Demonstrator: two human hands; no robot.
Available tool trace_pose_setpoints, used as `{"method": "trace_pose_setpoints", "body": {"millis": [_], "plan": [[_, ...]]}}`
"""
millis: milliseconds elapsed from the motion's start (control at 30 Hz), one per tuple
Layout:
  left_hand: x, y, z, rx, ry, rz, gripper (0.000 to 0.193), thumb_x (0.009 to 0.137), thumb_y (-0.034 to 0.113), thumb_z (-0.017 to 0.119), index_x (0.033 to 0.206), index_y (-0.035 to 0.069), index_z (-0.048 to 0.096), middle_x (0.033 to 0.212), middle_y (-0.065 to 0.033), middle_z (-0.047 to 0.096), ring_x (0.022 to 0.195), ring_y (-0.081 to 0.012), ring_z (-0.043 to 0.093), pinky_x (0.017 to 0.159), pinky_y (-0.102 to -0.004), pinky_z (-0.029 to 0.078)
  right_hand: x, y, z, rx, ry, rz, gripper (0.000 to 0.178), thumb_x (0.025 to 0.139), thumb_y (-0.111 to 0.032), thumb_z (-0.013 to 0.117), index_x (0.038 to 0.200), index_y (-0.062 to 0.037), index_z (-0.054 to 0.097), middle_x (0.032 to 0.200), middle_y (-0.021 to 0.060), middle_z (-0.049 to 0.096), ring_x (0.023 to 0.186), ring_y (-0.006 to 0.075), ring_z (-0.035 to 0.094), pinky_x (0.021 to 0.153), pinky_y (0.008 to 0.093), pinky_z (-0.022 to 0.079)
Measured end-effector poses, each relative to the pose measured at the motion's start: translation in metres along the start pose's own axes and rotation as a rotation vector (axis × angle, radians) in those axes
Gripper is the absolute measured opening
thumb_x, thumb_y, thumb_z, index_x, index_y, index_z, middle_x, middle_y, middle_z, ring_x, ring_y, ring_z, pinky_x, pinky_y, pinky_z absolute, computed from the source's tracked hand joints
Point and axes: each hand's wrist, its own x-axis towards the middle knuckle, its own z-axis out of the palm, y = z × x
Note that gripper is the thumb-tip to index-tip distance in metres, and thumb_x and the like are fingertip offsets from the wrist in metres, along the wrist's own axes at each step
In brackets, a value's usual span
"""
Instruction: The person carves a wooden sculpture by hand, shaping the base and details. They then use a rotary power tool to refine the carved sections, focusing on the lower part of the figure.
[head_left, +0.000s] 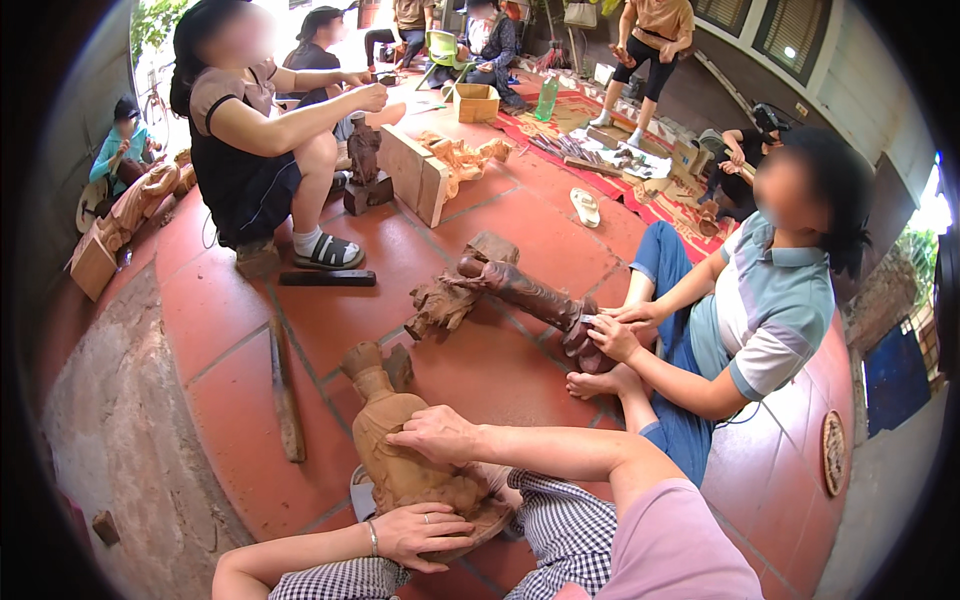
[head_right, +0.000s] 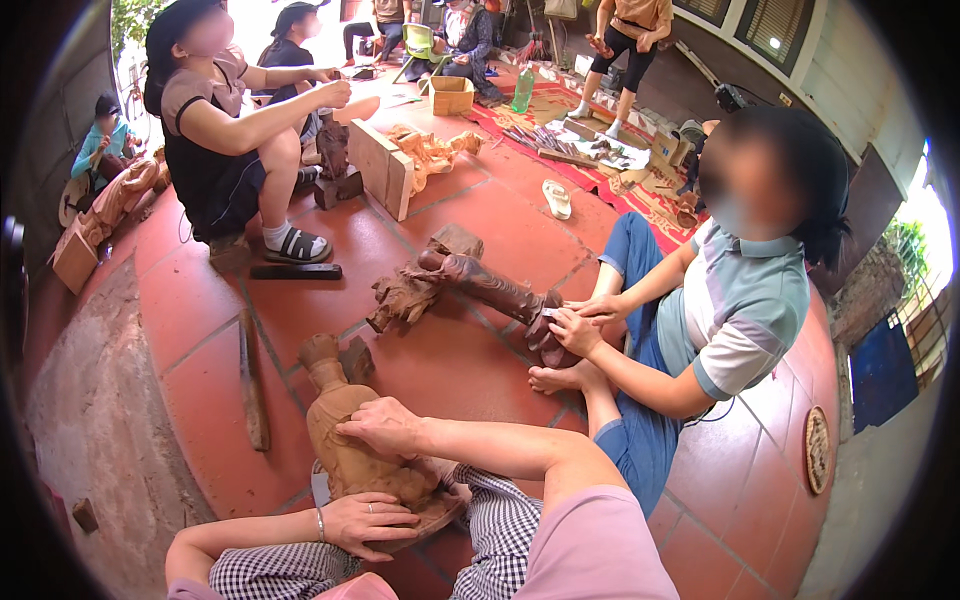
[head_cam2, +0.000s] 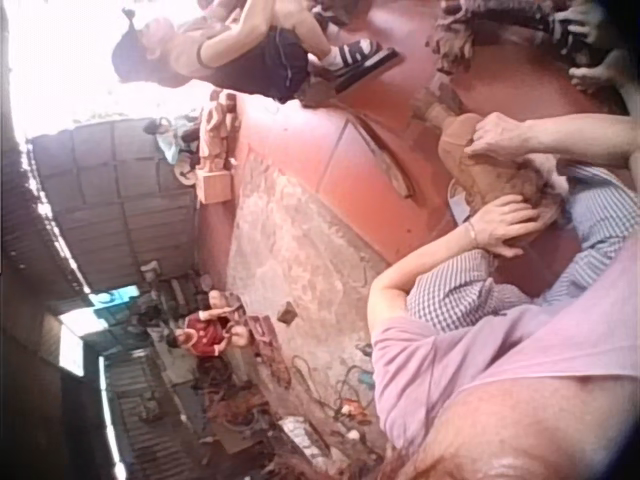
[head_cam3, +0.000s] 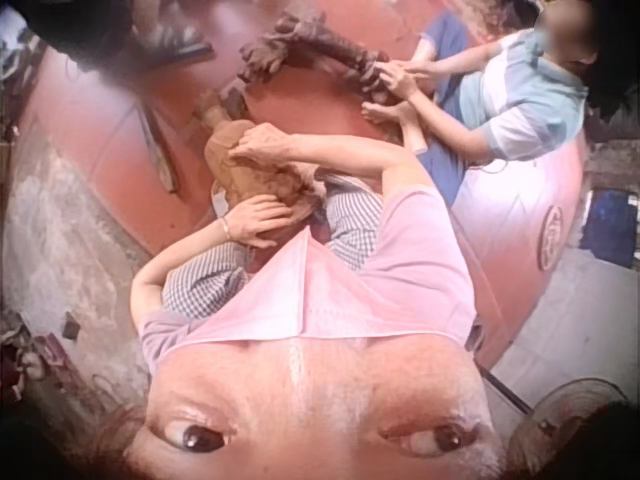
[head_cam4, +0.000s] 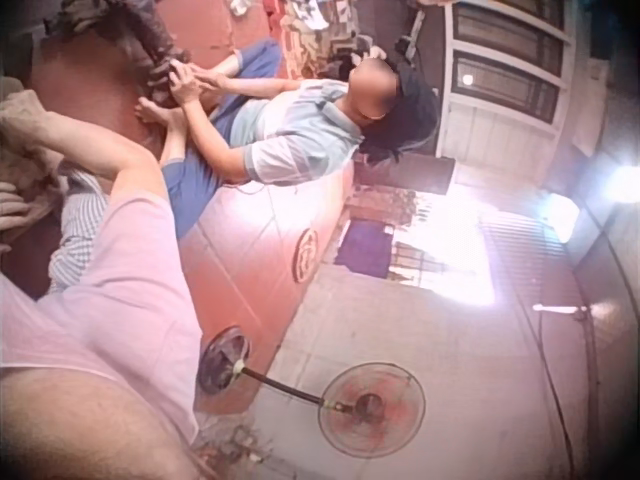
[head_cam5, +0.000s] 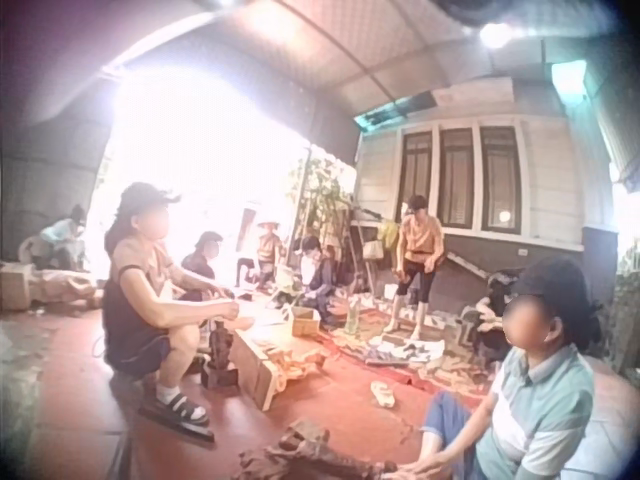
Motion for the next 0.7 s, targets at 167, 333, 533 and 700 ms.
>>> {"method": "trace_pose_setpoints", "body": {"millis": [167,333,533,700], "plan": [[-0.003,0.0,0.0,-0.013,0.006,0.008,0.064,0.089,0.043,0.069,0.142,0.012,0.053,0.143,-0.011,0.056,0.127,-0.025,0.056,0.113,-0.042,0.041,-0.036,-0.009,-0.004,0.038,0.054,0.12,0.037,0.082,-0.014,0.064,0.119,-0.0135,0.069,0.081,0.0061,0.067,0.079,0.025,0.067,0.068,0.0375,0.055],[-0.002,0.001,-0.001,0.005,-0.002,0.006,0.064,0.089,0.043,0.069,0.142,0.011,0.054,0.141,-0.0108,0.057,0.127,-0.0237,0.056,0.112,-0.0418,0.041,-0.046,-0.002,-0.001,0.023,0.091,0.046,0.042,0.083,-0.013,0.064,0.125,-0.0162,0.069,0.08,0.004,0.064,0.075,0.0229,0.064,0.066,0.0349,0.055],[-0.001,-0.001,0.001,-0.004,-0.012,0.004,0.064,0.089,0.043,0.069,0.142,0.011,0.053,0.141,-0.0113,0.057,0.127,-0.0249,0.057,0.112,-0.0422,0.041,0.003,-0.005,0.007,-0.001,0.03,-0.011,0.039,0.085,-0.014,0.064,0.123,-0.0185,0.07,0.081,0.0034,0.064,0.077,0.0224,0.065,0.067,0.0344,0.055],[0.0,0.002,-0.004,-0.001,0.009,-0.008,0.063,0.087,0.042,0.072,0.142,0.014,0.056,0.141,-0.0085,0.059,0.124,-0.0221,0.058,0.109,-0.0402,0.044,-0.034,-0.005,-0.002,0.037,0.084,0.083,0.032,0.087,-0.019,0.063,0.117,-0.0202,0.072,0.079,0.0026,0.065,0.077,0.0221,0.066,0.068,0.035,0.056]]}}
